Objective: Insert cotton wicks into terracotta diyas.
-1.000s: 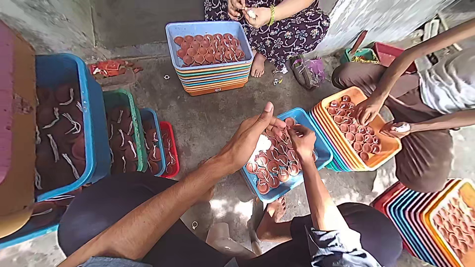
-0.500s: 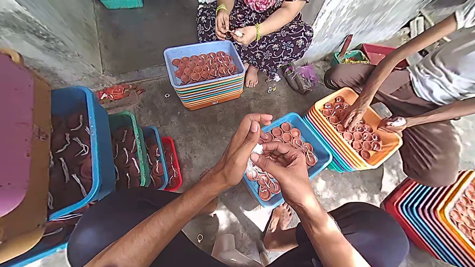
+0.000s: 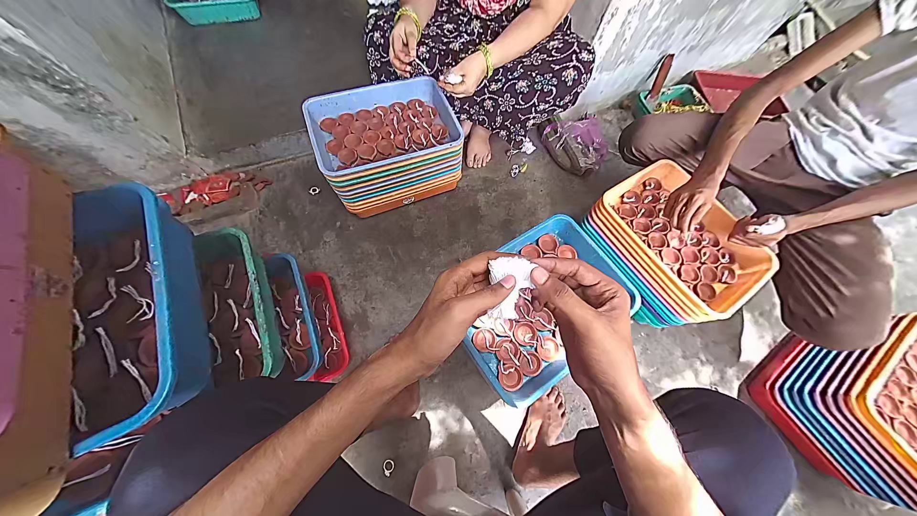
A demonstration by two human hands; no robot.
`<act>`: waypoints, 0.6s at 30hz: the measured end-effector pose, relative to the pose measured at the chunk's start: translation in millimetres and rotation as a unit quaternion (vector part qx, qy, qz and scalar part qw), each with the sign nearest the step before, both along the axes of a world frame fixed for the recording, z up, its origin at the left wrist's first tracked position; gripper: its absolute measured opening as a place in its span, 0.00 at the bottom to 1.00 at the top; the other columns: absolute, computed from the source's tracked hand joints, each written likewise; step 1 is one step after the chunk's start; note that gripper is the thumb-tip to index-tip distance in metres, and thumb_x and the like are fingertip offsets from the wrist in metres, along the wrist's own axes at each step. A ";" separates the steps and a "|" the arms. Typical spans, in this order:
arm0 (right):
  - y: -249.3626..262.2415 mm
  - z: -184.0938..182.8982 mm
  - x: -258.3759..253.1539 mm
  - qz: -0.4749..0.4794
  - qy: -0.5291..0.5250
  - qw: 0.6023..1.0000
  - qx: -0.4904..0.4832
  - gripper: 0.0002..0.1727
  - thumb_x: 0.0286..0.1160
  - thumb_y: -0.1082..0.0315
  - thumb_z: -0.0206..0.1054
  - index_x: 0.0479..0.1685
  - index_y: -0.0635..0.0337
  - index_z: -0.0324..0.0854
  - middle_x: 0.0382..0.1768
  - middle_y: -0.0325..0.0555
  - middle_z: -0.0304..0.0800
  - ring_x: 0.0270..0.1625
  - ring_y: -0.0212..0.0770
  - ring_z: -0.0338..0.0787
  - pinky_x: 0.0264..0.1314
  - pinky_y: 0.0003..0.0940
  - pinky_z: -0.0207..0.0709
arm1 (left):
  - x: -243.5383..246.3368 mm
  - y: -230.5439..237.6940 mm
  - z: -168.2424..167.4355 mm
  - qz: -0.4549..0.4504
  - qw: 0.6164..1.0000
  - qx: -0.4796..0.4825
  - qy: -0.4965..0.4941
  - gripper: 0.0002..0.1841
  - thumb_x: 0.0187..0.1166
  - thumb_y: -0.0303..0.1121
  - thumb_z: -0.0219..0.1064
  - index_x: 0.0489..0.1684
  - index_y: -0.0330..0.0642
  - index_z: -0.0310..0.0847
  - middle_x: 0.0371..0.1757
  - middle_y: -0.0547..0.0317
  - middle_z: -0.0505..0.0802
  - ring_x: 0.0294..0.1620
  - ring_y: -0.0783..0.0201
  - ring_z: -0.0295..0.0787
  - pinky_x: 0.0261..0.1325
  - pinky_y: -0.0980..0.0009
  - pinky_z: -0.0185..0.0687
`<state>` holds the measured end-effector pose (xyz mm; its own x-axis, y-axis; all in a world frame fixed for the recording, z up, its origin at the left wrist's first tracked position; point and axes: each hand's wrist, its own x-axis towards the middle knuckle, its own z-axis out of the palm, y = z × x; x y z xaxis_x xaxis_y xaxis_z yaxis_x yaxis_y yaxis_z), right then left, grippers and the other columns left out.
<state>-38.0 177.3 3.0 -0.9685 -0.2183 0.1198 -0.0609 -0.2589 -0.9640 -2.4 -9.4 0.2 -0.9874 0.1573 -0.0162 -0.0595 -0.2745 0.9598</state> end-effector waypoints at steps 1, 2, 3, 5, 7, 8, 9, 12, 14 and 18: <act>2.3 -0.5 -0.9 -0.009 0.007 1.000 0.004 0.11 0.74 0.72 0.75 0.51 0.66 0.92 0.43 0.53 0.93 0.42 0.40 0.92 0.49 0.34 0.89 | -0.1 -0.1 0.4 0.005 1.000 -0.004 -0.003 0.17 0.91 0.31 0.55 0.71 0.38 0.80 0.58 0.47 0.91 0.57 0.57 0.91 0.66 0.60 0.86; 4.5 -1.2 -1.7 -0.022 0.019 1.000 0.010 0.11 0.75 0.71 0.74 0.51 0.65 0.91 0.44 0.52 0.93 0.43 0.41 0.92 0.51 0.36 0.89 | -0.6 -0.6 1.1 0.009 1.000 -0.008 -0.003 0.17 0.91 0.31 0.55 0.72 0.38 0.81 0.58 0.47 0.91 0.57 0.57 0.91 0.66 0.60 0.87; 5.7 -1.8 -1.4 -0.041 0.033 0.998 0.015 0.09 0.74 0.70 0.74 0.48 0.63 0.92 0.41 0.50 0.93 0.41 0.39 0.91 0.49 0.35 0.89 | -0.8 -0.8 1.6 0.013 1.000 -0.010 -0.001 0.17 0.91 0.31 0.56 0.72 0.38 0.81 0.59 0.47 0.91 0.58 0.57 0.91 0.67 0.60 0.86; 7.1 -2.6 0.8 -0.057 0.069 0.996 0.014 0.04 0.69 0.72 0.76 0.40 0.62 0.92 0.37 0.47 0.92 0.36 0.37 0.90 0.45 0.32 0.88 | -1.0 -0.8 2.5 0.020 1.000 -0.010 0.009 0.18 0.90 0.30 0.57 0.73 0.39 0.80 0.61 0.48 0.91 0.60 0.57 0.89 0.68 0.61 0.85; 7.8 -1.9 4.3 -0.043 0.114 0.992 0.024 0.05 0.66 0.75 0.78 0.39 0.64 0.93 0.37 0.47 0.92 0.37 0.37 0.91 0.46 0.32 0.90 | -0.9 0.2 3.1 0.025 0.999 -0.011 0.024 0.18 0.90 0.30 0.57 0.75 0.40 0.80 0.63 0.48 0.90 0.60 0.57 0.90 0.68 0.61 0.86; 7.3 -1.0 6.0 -0.038 0.131 0.990 0.032 0.07 0.65 0.76 0.79 0.40 0.65 0.93 0.37 0.48 0.92 0.38 0.38 0.91 0.47 0.33 0.91 | -0.8 0.6 3.1 0.026 0.999 -0.011 0.030 0.18 0.90 0.30 0.57 0.75 0.40 0.80 0.63 0.48 0.90 0.60 0.57 0.90 0.68 0.61 0.86; 6.3 -0.1 7.9 -0.038 0.140 0.988 0.044 0.08 0.64 0.76 0.80 0.41 0.65 0.94 0.37 0.47 0.91 0.38 0.39 0.91 0.47 0.33 0.91 | -0.5 1.0 3.1 0.027 0.999 -0.011 0.035 0.18 0.90 0.30 0.57 0.76 0.40 0.80 0.63 0.49 0.90 0.61 0.57 0.90 0.68 0.61 0.86; 3.3 1.5 11.1 -0.049 0.145 0.986 0.067 0.09 0.62 0.76 0.80 0.42 0.65 0.94 0.37 0.46 0.90 0.38 0.39 0.90 0.45 0.33 0.91 | 0.4 1.4 3.8 0.030 0.999 -0.013 0.044 0.18 0.90 0.29 0.58 0.76 0.41 0.79 0.63 0.49 0.90 0.61 0.57 0.89 0.67 0.61 0.86; 2.5 1.9 11.4 -0.051 0.145 0.986 0.070 0.09 0.62 0.75 0.81 0.42 0.64 0.94 0.37 0.47 0.91 0.38 0.39 0.90 0.45 0.32 0.91 | 1.0 1.0 4.4 0.032 0.998 -0.016 0.048 0.18 0.90 0.28 0.58 0.76 0.41 0.80 0.65 0.50 0.90 0.62 0.57 0.89 0.68 0.62 0.86; 0.6 0.4 11.8 -0.048 0.146 0.986 0.067 0.09 0.61 0.75 0.82 0.40 0.65 0.94 0.36 0.47 0.91 0.38 0.39 0.90 0.45 0.32 0.91 | 2.5 1.2 5.0 0.031 0.998 -0.013 0.055 0.19 0.88 0.27 0.60 0.76 0.40 0.79 0.65 0.49 0.90 0.63 0.56 0.89 0.69 0.61 0.86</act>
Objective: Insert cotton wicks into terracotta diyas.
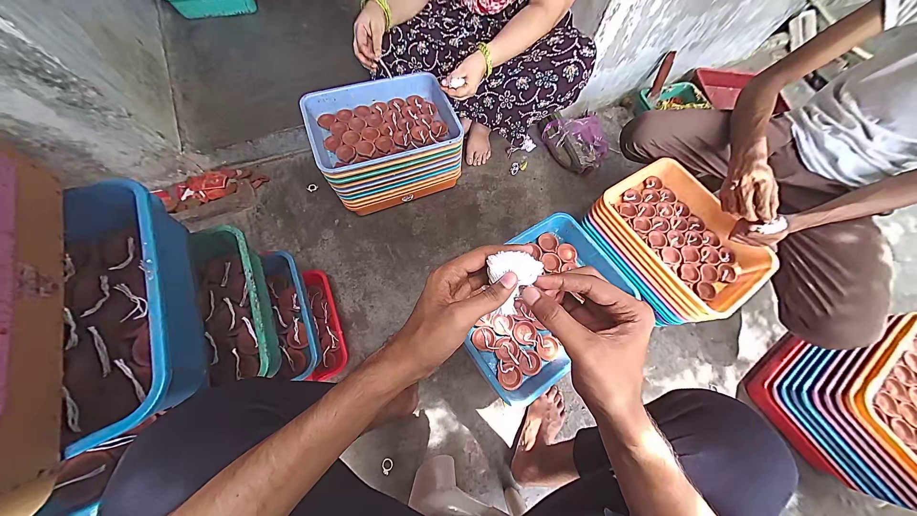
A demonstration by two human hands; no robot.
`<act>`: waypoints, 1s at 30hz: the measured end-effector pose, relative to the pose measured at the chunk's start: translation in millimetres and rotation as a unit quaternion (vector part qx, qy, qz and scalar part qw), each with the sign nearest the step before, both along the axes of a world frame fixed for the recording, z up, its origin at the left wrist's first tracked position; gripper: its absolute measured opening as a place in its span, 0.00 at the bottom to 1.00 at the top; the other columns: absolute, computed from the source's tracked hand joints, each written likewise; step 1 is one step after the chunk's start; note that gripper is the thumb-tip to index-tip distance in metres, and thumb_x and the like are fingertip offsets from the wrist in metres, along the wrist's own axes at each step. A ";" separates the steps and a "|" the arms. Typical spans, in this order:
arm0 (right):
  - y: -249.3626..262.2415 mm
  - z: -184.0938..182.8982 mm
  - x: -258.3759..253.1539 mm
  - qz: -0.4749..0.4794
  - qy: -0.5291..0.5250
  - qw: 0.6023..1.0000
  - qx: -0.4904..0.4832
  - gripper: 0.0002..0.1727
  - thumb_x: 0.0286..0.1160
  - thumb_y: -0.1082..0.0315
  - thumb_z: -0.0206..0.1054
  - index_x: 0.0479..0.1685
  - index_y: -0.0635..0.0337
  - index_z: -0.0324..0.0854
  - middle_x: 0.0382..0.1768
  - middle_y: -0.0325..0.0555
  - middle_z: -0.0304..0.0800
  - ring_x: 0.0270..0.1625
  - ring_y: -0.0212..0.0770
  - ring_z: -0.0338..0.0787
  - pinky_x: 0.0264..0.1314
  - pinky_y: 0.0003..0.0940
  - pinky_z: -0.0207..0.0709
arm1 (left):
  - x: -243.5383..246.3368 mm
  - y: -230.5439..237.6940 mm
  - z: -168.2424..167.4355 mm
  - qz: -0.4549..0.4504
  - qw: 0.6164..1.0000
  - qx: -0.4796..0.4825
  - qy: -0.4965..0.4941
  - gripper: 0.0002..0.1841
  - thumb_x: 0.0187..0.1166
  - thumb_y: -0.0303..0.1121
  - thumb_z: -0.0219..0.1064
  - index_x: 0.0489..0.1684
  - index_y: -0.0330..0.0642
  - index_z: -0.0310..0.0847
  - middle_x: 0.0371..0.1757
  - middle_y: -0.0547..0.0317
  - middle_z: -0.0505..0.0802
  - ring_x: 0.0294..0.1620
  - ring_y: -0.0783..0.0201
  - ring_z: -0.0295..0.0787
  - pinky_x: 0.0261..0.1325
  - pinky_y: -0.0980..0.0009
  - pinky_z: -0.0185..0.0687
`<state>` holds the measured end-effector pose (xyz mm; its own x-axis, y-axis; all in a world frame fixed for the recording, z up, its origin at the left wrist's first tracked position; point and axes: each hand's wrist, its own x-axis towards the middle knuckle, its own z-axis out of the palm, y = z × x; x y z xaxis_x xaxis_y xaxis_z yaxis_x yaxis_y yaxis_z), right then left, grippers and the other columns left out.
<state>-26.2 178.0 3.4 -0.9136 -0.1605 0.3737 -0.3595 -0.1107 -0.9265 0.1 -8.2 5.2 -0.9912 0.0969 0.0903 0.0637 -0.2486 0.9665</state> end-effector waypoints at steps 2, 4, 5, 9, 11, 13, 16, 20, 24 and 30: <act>-1.2 -1.3 0.5 -0.001 -0.001 1.000 -0.003 0.09 0.60 0.76 0.82 0.39 0.64 0.94 0.36 0.47 0.92 0.38 0.39 0.91 0.45 0.32 0.90 | 0.3 0.8 -0.3 -0.002 1.000 0.000 0.002 0.19 0.87 0.27 0.61 0.75 0.39 0.80 0.65 0.48 0.90 0.62 0.56 0.89 0.69 0.61 0.87; -1.8 -1.6 0.7 0.000 -0.001 1.000 -0.007 0.08 0.60 0.75 0.82 0.39 0.65 0.94 0.36 0.47 0.91 0.38 0.39 0.90 0.45 0.31 0.90 | 0.5 0.5 0.1 -0.009 1.000 -0.005 0.006 0.19 0.88 0.26 0.60 0.75 0.39 0.80 0.65 0.49 0.90 0.62 0.56 0.89 0.69 0.61 0.87; -2.1 -2.0 0.5 -0.001 -0.001 1.000 -0.010 0.08 0.60 0.75 0.82 0.39 0.65 0.94 0.36 0.47 0.91 0.38 0.38 0.90 0.45 0.32 0.90 | 0.5 0.3 0.3 -0.011 1.000 -0.008 0.009 0.19 0.88 0.26 0.60 0.75 0.39 0.79 0.65 0.49 0.90 0.63 0.56 0.89 0.69 0.61 0.87; -2.4 -1.5 0.4 -0.002 0.000 1.000 -0.011 0.08 0.61 0.75 0.82 0.39 0.64 0.94 0.36 0.47 0.91 0.38 0.39 0.90 0.45 0.32 0.90 | 0.2 0.6 -1.1 -0.009 0.999 -0.020 0.028 0.20 0.86 0.25 0.63 0.75 0.38 0.80 0.65 0.48 0.90 0.62 0.55 0.89 0.68 0.61 0.87; -2.4 -1.1 0.5 -0.004 -0.003 1.000 -0.006 0.07 0.62 0.75 0.82 0.39 0.64 0.94 0.36 0.46 0.91 0.38 0.38 0.91 0.45 0.31 0.91 | 0.0 0.2 -2.5 -0.009 0.999 -0.025 0.035 0.20 0.86 0.24 0.63 0.75 0.37 0.79 0.66 0.48 0.89 0.64 0.55 0.89 0.70 0.60 0.86; -2.2 -1.0 0.2 -0.003 -0.008 1.000 -0.005 0.06 0.63 0.75 0.81 0.38 0.64 0.94 0.36 0.46 0.91 0.38 0.38 0.91 0.44 0.31 0.90 | 0.1 0.2 -3.1 -0.008 0.999 -0.031 0.040 0.20 0.85 0.24 0.63 0.75 0.36 0.79 0.67 0.48 0.89 0.64 0.56 0.89 0.70 0.61 0.86; -2.1 -1.7 -1.1 -0.001 -0.018 1.000 -0.014 0.04 0.64 0.77 0.79 0.36 0.64 0.94 0.35 0.46 0.92 0.37 0.38 0.91 0.45 0.31 0.90 | 0.2 1.0 -2.0 -0.004 0.998 -0.050 0.046 0.19 0.85 0.24 0.64 0.73 0.37 0.81 0.64 0.50 0.90 0.62 0.58 0.90 0.67 0.64 0.88; -0.6 -4.0 -4.0 0.035 -0.041 0.997 -0.053 0.04 0.65 0.78 0.77 0.37 0.65 0.93 0.37 0.47 0.91 0.39 0.37 0.91 0.47 0.31 0.90 | 1.1 1.5 -1.5 -0.011 0.999 -0.034 0.017 0.18 0.87 0.26 0.61 0.73 0.37 0.80 0.59 0.49 0.91 0.58 0.58 0.91 0.66 0.63 0.88; -0.2 -7.9 -6.8 0.067 -0.068 0.992 -0.079 0.04 0.68 0.76 0.75 0.40 0.65 0.92 0.39 0.48 0.92 0.38 0.36 0.90 0.48 0.32 0.89 | 0.3 -0.4 -2.1 -0.023 1.000 -0.015 -0.006 0.17 0.87 0.29 0.61 0.72 0.38 0.79 0.58 0.49 0.91 0.57 0.59 0.90 0.65 0.62 0.88; -1.6 -12.1 -7.9 0.095 -0.082 0.988 -0.093 0.04 0.73 0.73 0.74 0.41 0.64 0.91 0.40 0.48 0.91 0.40 0.37 0.90 0.50 0.34 0.89 | 1.0 -1.5 0.5 -0.016 0.999 0.013 -0.031 0.19 0.84 0.27 0.66 0.72 0.40 0.78 0.56 0.47 0.91 0.53 0.57 0.92 0.62 0.62 0.89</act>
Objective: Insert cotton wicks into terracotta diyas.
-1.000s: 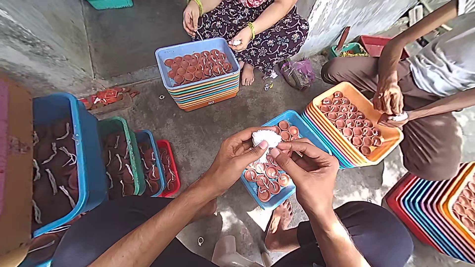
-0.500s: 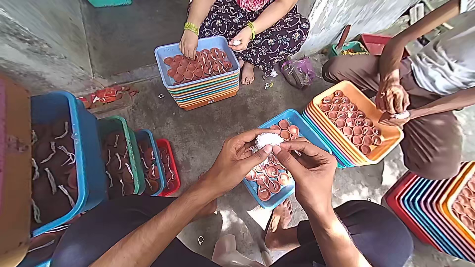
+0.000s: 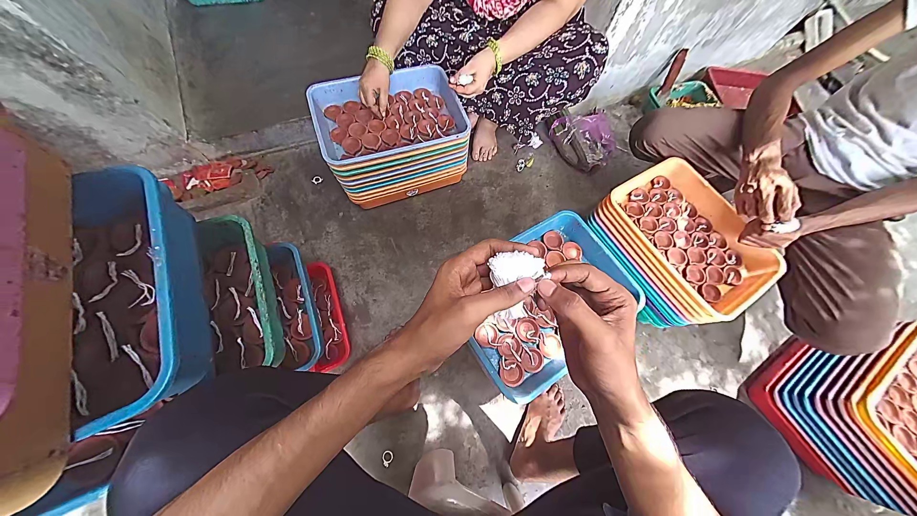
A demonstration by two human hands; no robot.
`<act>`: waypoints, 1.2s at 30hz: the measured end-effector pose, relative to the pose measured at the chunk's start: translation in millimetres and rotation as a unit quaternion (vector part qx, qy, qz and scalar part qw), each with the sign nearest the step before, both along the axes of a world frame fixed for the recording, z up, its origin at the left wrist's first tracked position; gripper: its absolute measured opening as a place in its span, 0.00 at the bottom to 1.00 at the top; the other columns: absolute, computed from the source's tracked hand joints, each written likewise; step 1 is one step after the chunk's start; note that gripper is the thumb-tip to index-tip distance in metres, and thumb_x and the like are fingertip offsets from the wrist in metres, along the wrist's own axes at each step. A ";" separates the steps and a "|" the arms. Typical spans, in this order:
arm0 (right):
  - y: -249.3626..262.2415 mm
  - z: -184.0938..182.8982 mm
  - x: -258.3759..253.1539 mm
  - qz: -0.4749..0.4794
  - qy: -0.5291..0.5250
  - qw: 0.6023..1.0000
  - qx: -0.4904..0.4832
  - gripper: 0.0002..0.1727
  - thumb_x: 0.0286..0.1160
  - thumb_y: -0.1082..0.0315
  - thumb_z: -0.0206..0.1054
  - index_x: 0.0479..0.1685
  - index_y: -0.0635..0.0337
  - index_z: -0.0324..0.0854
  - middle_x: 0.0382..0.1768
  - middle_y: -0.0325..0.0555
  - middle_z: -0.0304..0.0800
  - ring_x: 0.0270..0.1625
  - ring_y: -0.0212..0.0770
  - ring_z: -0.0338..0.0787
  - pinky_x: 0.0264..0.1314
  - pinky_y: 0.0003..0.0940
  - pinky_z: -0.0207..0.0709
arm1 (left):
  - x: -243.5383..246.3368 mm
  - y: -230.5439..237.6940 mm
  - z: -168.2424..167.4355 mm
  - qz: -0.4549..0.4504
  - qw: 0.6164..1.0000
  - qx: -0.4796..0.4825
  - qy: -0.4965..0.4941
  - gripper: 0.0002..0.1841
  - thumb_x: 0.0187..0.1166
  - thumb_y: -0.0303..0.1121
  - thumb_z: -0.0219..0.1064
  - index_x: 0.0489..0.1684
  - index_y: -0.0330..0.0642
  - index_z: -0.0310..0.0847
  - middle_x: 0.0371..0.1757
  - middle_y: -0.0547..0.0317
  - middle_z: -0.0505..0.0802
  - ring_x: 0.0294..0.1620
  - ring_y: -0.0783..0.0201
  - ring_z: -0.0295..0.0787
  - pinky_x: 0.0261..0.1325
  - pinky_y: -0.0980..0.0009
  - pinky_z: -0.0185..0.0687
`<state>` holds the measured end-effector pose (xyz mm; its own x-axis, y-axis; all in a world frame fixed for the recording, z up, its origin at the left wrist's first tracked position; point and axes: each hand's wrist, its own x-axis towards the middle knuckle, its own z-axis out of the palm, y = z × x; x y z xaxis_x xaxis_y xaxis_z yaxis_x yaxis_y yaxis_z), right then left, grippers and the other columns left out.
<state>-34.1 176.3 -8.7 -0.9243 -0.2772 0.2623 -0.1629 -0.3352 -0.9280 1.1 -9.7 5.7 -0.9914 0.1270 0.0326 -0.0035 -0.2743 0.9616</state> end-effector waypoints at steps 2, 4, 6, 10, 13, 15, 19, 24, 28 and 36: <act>-1.3 -2.2 -0.1 0.006 0.004 1.000 -0.008 0.04 0.73 0.73 0.73 0.41 0.64 0.90 0.40 0.48 0.90 0.40 0.37 0.89 0.49 0.34 0.88 | -0.6 -0.5 1.0 0.009 1.000 0.022 -0.006 0.18 0.85 0.26 0.64 0.72 0.40 0.78 0.56 0.47 0.91 0.52 0.58 0.91 0.61 0.61 0.89; -2.6 -3.8 0.0 0.014 0.005 1.000 -0.012 0.04 0.74 0.73 0.73 0.42 0.63 0.90 0.40 0.48 0.90 0.41 0.37 0.89 0.51 0.35 0.88 | -0.8 -1.4 2.4 0.020 0.999 0.028 -0.015 0.17 0.86 0.27 0.62 0.72 0.41 0.78 0.57 0.48 0.90 0.53 0.58 0.91 0.60 0.62 0.89; -4.1 -5.0 0.4 0.017 0.005 1.000 -0.017 0.04 0.74 0.74 0.73 0.43 0.63 0.90 0.41 0.48 0.91 0.41 0.38 0.91 0.52 0.35 0.88 | -0.4 -1.9 3.0 0.024 0.999 0.031 -0.019 0.17 0.87 0.27 0.62 0.72 0.41 0.77 0.55 0.49 0.90 0.51 0.60 0.91 0.59 0.63 0.89; -6.3 -6.0 0.8 0.016 0.014 1.000 -0.019 0.06 0.73 0.74 0.75 0.45 0.63 0.91 0.42 0.48 0.92 0.41 0.38 0.91 0.52 0.35 0.90 | 1.1 -0.9 4.1 0.023 0.999 0.040 -0.017 0.20 0.82 0.24 0.67 0.73 0.41 0.75 0.52 0.47 0.91 0.46 0.59 0.92 0.55 0.64 0.91; -3.9 -4.7 -0.4 0.029 0.016 0.999 -0.014 0.10 0.70 0.75 0.77 0.49 0.64 0.91 0.44 0.50 0.93 0.44 0.38 0.93 0.54 0.35 0.90 | 1.3 -1.0 4.4 0.032 0.999 0.033 -0.007 0.21 0.81 0.24 0.69 0.72 0.41 0.75 0.51 0.48 0.92 0.45 0.60 0.93 0.53 0.65 0.92; -2.1 -2.4 -1.0 0.040 0.015 0.999 -0.006 0.13 0.68 0.75 0.78 0.51 0.64 0.90 0.45 0.50 0.93 0.45 0.37 0.93 0.55 0.33 0.90 | 1.5 -1.1 4.3 0.035 0.999 0.025 0.004 0.21 0.80 0.23 0.69 0.72 0.40 0.74 0.53 0.48 0.91 0.47 0.60 0.93 0.54 0.65 0.92; -0.8 1.0 -1.5 0.032 0.006 0.999 0.018 0.12 0.68 0.74 0.79 0.50 0.64 0.91 0.41 0.49 0.94 0.41 0.37 0.93 0.50 0.32 0.90 | 1.5 -1.1 4.0 0.033 0.999 0.006 0.026 0.22 0.78 0.20 0.70 0.71 0.38 0.75 0.54 0.48 0.91 0.49 0.60 0.92 0.52 0.66 0.92; 8.2 4.5 -8.2 0.047 -0.019 0.998 0.048 0.07 0.69 0.74 0.79 0.44 0.63 0.92 0.38 0.47 0.93 0.40 0.36 0.92 0.50 0.33 0.90 | 1.3 -2.0 2.9 0.029 0.999 -0.011 0.024 0.22 0.79 0.22 0.70 0.71 0.39 0.75 0.55 0.48 0.91 0.49 0.60 0.92 0.52 0.66 0.92; 21.0 5.4 -17.1 0.074 -0.047 0.994 0.061 0.08 0.67 0.74 0.78 0.44 0.62 0.92 0.35 0.45 0.93 0.37 0.34 0.91 0.49 0.32 0.89 | 0.7 -2.7 5.7 0.017 1.000 -0.008 0.015 0.21 0.81 0.23 0.69 0.72 0.38 0.75 0.55 0.47 0.91 0.50 0.59 0.93 0.54 0.65 0.92; 26.9 7.6 -22.4 0.122 -0.014 0.987 0.101 0.24 0.55 0.76 0.83 0.56 0.59 0.87 0.47 0.46 0.89 0.47 0.38 0.90 0.51 0.31 0.90 | -0.1 -2.9 5.2 0.003 1.000 0.012 0.011 0.21 0.81 0.23 0.69 0.73 0.37 0.75 0.53 0.47 0.91 0.48 0.59 0.93 0.54 0.66 0.92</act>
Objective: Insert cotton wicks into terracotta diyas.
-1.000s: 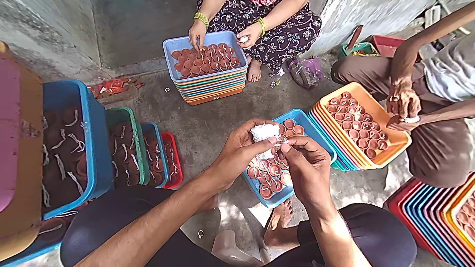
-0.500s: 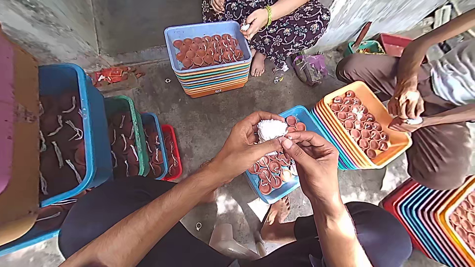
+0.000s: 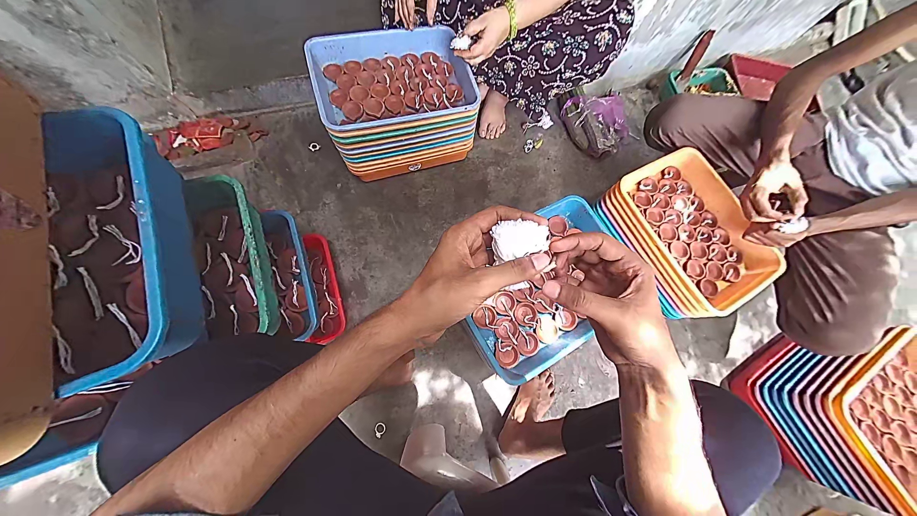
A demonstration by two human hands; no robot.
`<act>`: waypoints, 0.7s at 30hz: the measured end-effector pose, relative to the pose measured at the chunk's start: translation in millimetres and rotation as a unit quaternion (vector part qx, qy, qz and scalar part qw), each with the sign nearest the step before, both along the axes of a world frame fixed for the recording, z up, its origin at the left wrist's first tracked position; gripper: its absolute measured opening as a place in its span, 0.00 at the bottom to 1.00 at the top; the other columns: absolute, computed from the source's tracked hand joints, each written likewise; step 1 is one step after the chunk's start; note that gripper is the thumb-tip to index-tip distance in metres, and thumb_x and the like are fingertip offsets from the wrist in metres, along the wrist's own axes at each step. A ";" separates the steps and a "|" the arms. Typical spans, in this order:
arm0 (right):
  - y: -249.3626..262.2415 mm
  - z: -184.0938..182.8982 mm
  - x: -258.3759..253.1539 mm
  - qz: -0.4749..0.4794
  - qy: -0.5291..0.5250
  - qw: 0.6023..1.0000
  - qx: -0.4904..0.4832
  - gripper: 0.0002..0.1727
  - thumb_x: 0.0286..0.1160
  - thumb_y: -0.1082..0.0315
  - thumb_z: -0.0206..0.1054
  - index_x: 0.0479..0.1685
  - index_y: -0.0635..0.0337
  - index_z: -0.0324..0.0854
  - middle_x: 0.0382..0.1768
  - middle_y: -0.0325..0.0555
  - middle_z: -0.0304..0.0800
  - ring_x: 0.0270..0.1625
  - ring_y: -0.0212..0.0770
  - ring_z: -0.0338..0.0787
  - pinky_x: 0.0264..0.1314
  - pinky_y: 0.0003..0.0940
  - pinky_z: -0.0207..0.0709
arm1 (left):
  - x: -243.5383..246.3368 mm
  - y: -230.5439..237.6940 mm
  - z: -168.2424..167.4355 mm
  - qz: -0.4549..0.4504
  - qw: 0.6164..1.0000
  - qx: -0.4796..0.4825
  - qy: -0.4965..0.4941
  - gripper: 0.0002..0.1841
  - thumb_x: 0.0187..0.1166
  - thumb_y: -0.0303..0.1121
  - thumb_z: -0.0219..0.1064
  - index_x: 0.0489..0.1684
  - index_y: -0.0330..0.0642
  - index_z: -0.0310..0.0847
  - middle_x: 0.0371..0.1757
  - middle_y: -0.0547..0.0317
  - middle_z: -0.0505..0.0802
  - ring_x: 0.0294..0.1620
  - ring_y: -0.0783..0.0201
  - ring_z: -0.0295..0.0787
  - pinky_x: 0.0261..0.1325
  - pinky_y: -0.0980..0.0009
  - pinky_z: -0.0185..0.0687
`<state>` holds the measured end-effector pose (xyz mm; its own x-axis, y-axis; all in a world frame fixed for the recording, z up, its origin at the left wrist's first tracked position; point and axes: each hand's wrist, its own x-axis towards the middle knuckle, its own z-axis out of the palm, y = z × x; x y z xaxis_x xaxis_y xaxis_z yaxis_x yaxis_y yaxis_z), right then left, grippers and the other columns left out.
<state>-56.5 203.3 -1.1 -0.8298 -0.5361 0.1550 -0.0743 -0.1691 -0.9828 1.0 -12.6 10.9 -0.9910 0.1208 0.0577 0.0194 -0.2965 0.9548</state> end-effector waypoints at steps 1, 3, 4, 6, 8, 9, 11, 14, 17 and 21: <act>-0.4 -0.3 -0.2 0.003 0.008 1.000 0.001 0.25 0.55 0.76 0.83 0.57 0.59 0.86 0.49 0.47 0.89 0.48 0.38 0.90 0.51 0.31 0.90 | 0.0 -0.3 0.1 0.002 1.000 0.000 -0.003 0.21 0.81 0.23 0.69 0.73 0.37 0.75 0.53 0.47 0.91 0.48 0.59 0.93 0.54 0.66 0.92; -2.4 -0.4 1.3 0.004 0.017 1.000 -0.012 0.24 0.57 0.78 0.83 0.57 0.62 0.86 0.49 0.49 0.91 0.49 0.39 0.93 0.52 0.32 0.92 | 0.2 -0.9 0.2 0.003 1.000 0.000 -0.007 0.21 0.81 0.23 0.69 0.72 0.37 0.75 0.54 0.47 0.91 0.49 0.59 0.93 0.55 0.66 0.92; -3.8 -0.7 2.5 0.001 0.025 1.000 -0.018 0.22 0.59 0.79 0.82 0.56 0.63 0.86 0.47 0.49 0.91 0.47 0.39 0.93 0.51 0.33 0.92 | 0.3 -0.9 0.2 0.004 1.000 -0.001 -0.007 0.21 0.81 0.23 0.69 0.72 0.37 0.75 0.54 0.47 0.91 0.49 0.59 0.93 0.55 0.66 0.92; -5.8 -1.7 4.4 -0.011 0.043 0.999 -0.020 0.16 0.62 0.81 0.81 0.51 0.66 0.89 0.42 0.49 0.93 0.39 0.37 0.93 0.45 0.31 0.92 | 0.9 -0.6 -0.6 0.005 1.000 -0.003 -0.004 0.21 0.80 0.23 0.69 0.72 0.37 0.75 0.55 0.47 0.91 0.51 0.59 0.93 0.56 0.65 0.92; -4.7 -2.4 3.3 -0.012 0.057 0.998 -0.014 0.11 0.64 0.80 0.80 0.46 0.67 0.92 0.40 0.48 0.95 0.36 0.36 0.94 0.42 0.30 0.93 | 1.2 -0.7 -1.3 0.008 1.000 -0.008 -0.006 0.21 0.80 0.23 0.70 0.72 0.37 0.76 0.55 0.48 0.91 0.50 0.59 0.93 0.55 0.65 0.92; -3.2 -2.8 1.7 -0.010 0.063 0.998 -0.012 0.10 0.65 0.80 0.80 0.45 0.67 0.92 0.40 0.48 0.96 0.36 0.36 0.94 0.42 0.30 0.93 | 0.7 -1.3 -1.4 0.007 1.000 -0.012 -0.006 0.21 0.81 0.24 0.69 0.72 0.37 0.75 0.55 0.48 0.91 0.50 0.59 0.93 0.55 0.65 0.92; 1.8 -2.6 -3.2 -0.011 0.084 0.996 -0.007 0.08 0.67 0.79 0.78 0.44 0.66 0.92 0.40 0.47 0.95 0.38 0.35 0.94 0.43 0.29 0.92 | -2.9 -1.9 -1.1 0.006 1.000 -0.022 -0.001 0.21 0.80 0.23 0.70 0.72 0.35 0.75 0.55 0.48 0.92 0.51 0.59 0.93 0.57 0.65 0.93; 19.4 1.7 -15.4 0.001 0.114 0.993 0.023 0.07 0.73 0.78 0.75 0.47 0.64 0.92 0.41 0.43 0.95 0.39 0.34 0.93 0.45 0.30 0.91 | 0.6 7.5 -2.3 0.034 0.998 -0.042 -0.013 0.20 0.77 0.24 0.71 0.68 0.37 0.78 0.51 0.54 0.94 0.48 0.65 0.94 0.51 0.72 0.92; 33.9 0.9 -39.7 -0.018 0.081 0.995 0.058 0.07 0.75 0.75 0.73 0.47 0.59 0.92 0.41 0.39 0.96 0.39 0.33 0.94 0.48 0.31 0.91 | -11.1 3.3 1.4 0.052 0.998 -0.028 -0.027 0.19 0.78 0.23 0.71 0.67 0.34 0.78 0.47 0.53 0.94 0.45 0.66 0.93 0.45 0.75 0.90; 50.0 -41.8 -92.1 -0.124 -0.013 0.983 0.134 0.06 0.73 0.75 0.74 0.46 0.61 0.92 0.39 0.40 0.96 0.38 0.34 0.94 0.47 0.31 0.91 | -12.5 -2.0 1.2 0.084 0.994 -0.042 -0.064 0.20 0.77 0.23 0.73 0.67 0.34 0.77 0.52 0.51 0.93 0.48 0.65 0.94 0.53 0.72 0.91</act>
